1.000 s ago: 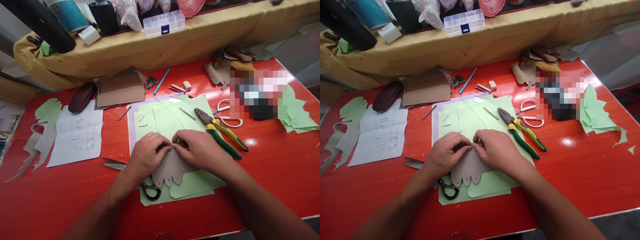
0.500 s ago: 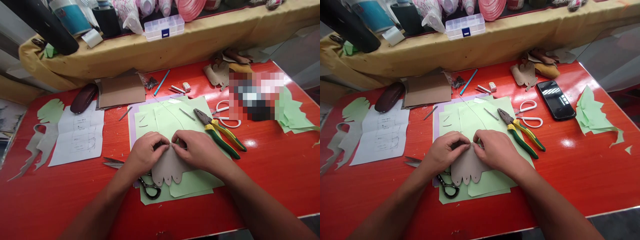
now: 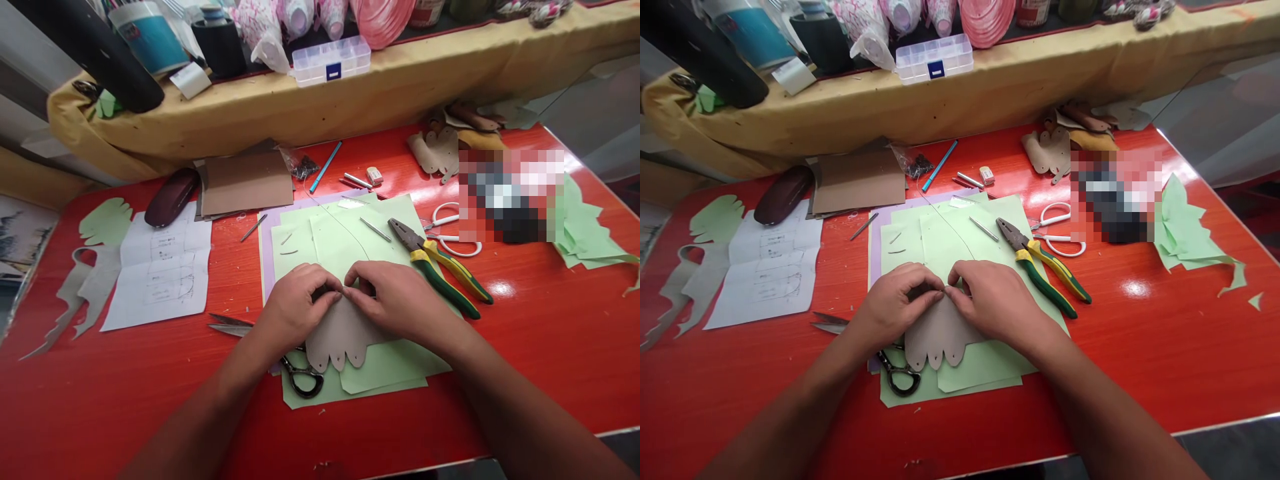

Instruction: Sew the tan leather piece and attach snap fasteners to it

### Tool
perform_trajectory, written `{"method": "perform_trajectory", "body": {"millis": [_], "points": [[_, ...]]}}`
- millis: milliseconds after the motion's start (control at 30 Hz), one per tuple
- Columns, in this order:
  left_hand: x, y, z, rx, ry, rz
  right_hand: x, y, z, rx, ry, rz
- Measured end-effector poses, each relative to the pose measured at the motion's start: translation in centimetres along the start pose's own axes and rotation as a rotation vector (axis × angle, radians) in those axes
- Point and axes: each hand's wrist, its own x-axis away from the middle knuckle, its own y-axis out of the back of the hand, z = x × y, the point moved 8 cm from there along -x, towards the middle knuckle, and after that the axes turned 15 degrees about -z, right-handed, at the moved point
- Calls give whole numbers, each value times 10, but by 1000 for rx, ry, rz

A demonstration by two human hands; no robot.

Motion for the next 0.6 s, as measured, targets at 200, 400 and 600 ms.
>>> {"method": "perform_trajectory", "body": {"millis": [200,400,600], "points": [[0,0,1,-4,14,5,0,-2,5,30,0,-1],[0,0,0,0,9,5,0,-2,6,27,6,-1],[0,1,0,-4,22,4,-1,-1,4,-6,-10,20]]}}
